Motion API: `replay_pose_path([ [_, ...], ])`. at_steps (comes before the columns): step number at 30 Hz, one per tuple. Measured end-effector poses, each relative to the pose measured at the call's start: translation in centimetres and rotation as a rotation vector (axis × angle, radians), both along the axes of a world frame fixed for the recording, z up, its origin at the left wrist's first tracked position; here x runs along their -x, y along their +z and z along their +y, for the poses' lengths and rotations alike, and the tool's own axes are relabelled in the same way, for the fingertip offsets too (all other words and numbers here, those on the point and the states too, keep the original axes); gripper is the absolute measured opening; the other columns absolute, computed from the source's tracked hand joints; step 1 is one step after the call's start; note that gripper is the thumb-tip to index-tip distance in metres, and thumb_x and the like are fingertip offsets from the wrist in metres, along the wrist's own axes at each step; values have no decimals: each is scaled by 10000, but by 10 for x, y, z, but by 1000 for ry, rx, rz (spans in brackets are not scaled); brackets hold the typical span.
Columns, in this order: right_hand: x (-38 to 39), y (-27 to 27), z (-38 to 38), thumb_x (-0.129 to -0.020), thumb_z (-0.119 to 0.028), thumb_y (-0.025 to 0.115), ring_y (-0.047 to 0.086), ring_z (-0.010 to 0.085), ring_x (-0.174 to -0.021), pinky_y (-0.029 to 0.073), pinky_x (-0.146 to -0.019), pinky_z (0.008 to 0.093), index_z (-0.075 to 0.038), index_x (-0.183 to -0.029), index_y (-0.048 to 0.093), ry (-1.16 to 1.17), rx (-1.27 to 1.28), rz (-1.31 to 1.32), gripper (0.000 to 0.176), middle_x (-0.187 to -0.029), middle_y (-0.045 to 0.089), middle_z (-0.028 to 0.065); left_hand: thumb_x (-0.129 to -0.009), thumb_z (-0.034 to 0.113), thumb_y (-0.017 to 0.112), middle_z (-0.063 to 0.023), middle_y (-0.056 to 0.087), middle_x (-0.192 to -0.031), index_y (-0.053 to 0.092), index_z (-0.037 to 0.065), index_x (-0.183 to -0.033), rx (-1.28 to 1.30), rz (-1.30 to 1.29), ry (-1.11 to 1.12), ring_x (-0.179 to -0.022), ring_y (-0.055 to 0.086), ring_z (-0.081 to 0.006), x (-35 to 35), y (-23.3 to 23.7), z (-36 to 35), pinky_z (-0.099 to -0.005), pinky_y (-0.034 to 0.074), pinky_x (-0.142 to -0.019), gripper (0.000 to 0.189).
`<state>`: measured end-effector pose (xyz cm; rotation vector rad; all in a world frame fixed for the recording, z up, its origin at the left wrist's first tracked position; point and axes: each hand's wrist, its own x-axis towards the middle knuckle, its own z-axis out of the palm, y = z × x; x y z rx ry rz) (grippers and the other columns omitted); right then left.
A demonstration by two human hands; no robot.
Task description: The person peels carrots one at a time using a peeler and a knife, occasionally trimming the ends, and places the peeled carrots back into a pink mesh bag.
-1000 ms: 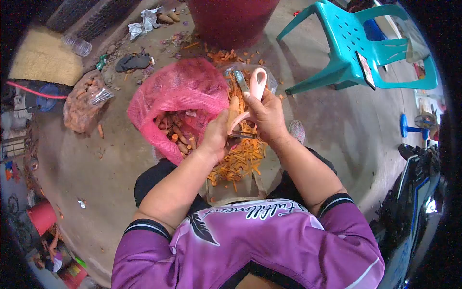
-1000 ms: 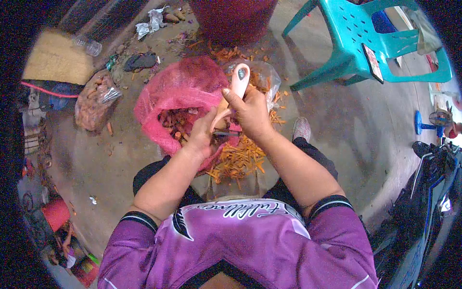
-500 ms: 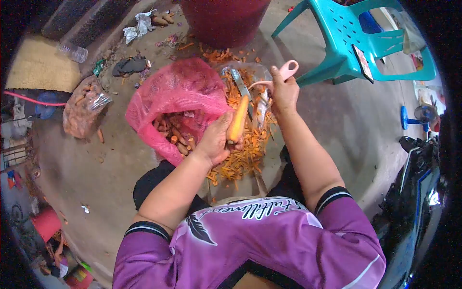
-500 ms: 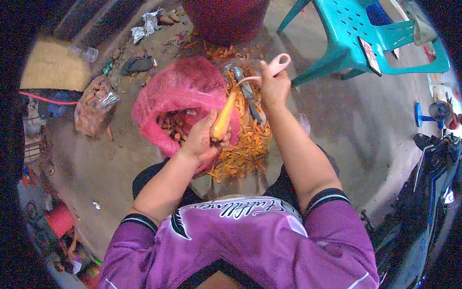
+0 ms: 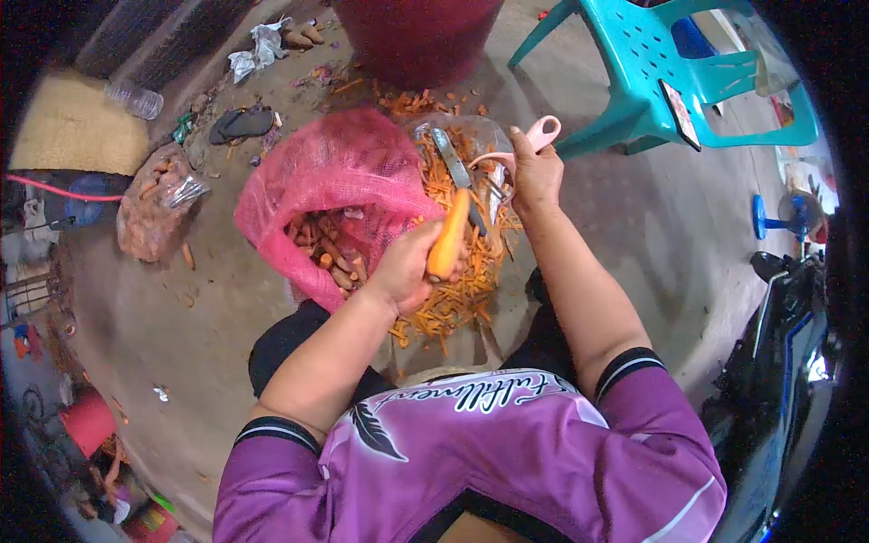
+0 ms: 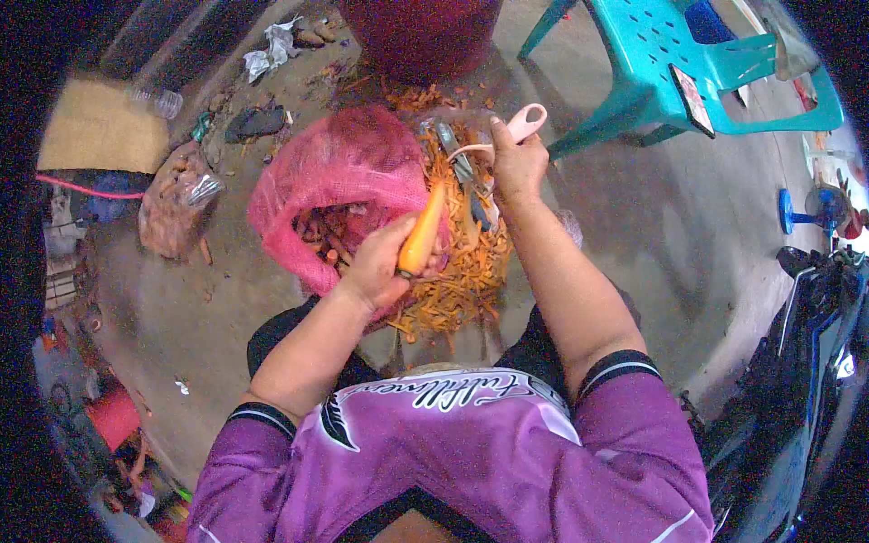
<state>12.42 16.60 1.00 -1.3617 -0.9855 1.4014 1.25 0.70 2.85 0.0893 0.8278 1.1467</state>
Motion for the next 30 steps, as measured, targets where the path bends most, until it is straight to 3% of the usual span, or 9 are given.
replay_pose_path([
  [8,17,22,-78,-748,-170,597,444,72,-490,362,-417,214,-18,-818,509,439,55,34,190,-644,497,5,-871,312,404,-19,512,-684,508,81,-902,142,-62,155,-516,467,-116,1,-17,2,-233,389,-467,255],
  [12,9,6,-38,-750,-163,593,448,77,-477,347,-404,214,-15,-825,512,320,-6,-243,185,-652,511,9,-874,322,398,-31,518,-679,501,67,-896,82,-83,51,-532,490,-120,-4,-6,-2,-231,394,-457,276],
  [15,1,-3,-7,-759,-180,581,445,84,-472,337,-408,221,-7,-790,511,56,-32,-114,189,-633,506,17,-872,324,398,-43,530,-693,498,51,-913,66,-115,-17,-552,510,-129,-2,-6,-3,-247,411,-468,294],
  [18,5,17,-20,-760,-168,581,447,84,-480,347,-417,219,-14,-784,504,116,54,-58,174,-634,504,20,-872,312,393,-39,528,-691,508,55,-923,108,-68,33,-554,508,-130,3,-1,2,-245,412,-471,286],
  [21,15,26,-62,-751,-152,598,473,76,-531,379,-445,219,-18,-814,517,390,8,-81,169,-659,508,12,-868,305,400,-32,527,-703,515,69,-934,155,-89,122,-568,513,-135,7,-19,2,-256,421,-481,270],
  [23,18,31,-84,-724,-231,629,506,80,-553,413,-474,257,18,-801,545,451,44,100,275,-648,565,46,-857,305,421,-26,534,-731,513,87,-944,172,-132,186,-583,521,-143,5,-26,1,-284,438,-494,253],
  [24,16,26,-81,-717,-225,634,524,94,-594,428,-513,261,29,-814,545,486,3,-14,285,-684,575,60,-863,317,409,-24,525,-716,514,83,-933,157,-106,162,-571,507,-137,4,-27,0,-272,421,-482,266],
  [27,11,12,-48,-716,-209,633,535,108,-616,432,-531,258,39,-837,539,401,65,-254,292,-722,579,72,-873,356,384,-19,503,-681,512,78,-907,148,-95,79,-541,475,-120,1,-17,-3,-247,382,-456,308],
  [30,1,-8,-10,-724,-217,625,522,108,-578,420,-496,256,32,-839,546,81,9,-82,285,-709,578,62,-858,420,399,-20,494,-678,497,86,-908,92,-214,-39,-533,461,-115,1,-1,-4,-239,375,-458,351],
])
